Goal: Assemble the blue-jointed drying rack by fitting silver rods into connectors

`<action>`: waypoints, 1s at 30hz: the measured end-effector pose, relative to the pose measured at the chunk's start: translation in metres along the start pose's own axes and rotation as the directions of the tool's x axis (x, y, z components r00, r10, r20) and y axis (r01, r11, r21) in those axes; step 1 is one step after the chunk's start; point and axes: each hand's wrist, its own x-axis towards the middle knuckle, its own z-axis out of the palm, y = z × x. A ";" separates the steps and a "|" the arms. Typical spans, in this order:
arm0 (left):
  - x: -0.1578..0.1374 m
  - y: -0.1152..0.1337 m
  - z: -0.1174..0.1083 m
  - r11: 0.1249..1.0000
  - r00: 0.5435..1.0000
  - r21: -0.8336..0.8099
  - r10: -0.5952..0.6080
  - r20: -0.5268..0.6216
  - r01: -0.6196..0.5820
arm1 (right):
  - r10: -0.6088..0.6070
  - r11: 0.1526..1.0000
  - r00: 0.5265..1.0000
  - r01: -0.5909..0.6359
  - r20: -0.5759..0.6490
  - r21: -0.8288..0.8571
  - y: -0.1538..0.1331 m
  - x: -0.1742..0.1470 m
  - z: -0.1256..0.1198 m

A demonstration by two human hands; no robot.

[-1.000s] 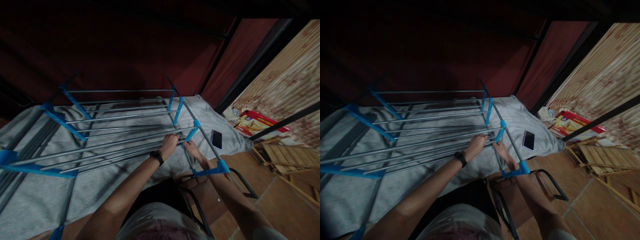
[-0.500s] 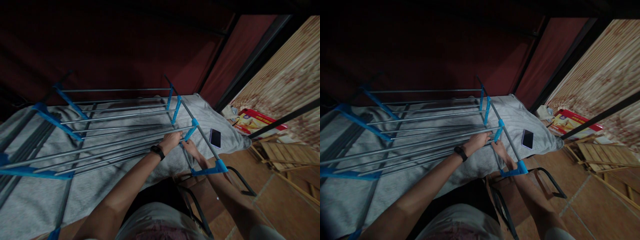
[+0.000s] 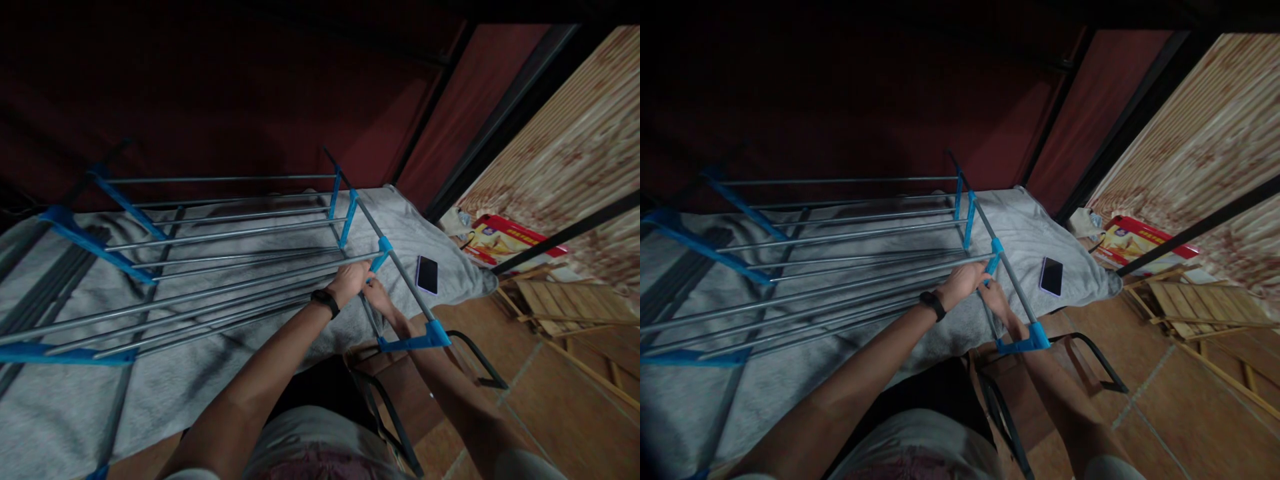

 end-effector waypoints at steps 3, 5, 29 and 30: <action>0.002 0.000 0.001 0.998 0.999 -0.048 -0.033 -0.019 0.032 | 0.009 1.000 1.000 -0.009 -0.005 -0.014 -0.002 -0.001 0.000; 0.001 0.000 0.002 0.995 0.998 -0.081 -0.060 -0.032 0.057 | 0.009 1.000 1.000 -0.009 -0.002 -0.018 -0.003 -0.001 0.000; 0.000 0.006 0.012 0.995 0.993 0.059 -0.074 -0.097 0.080 | 0.016 0.999 1.000 -0.015 0.026 -0.034 -0.007 0.000 -0.003; 0.000 0.006 0.011 0.995 0.993 0.035 -0.090 -0.078 0.093 | 0.023 0.999 0.999 -0.022 0.022 -0.040 -0.008 0.000 -0.004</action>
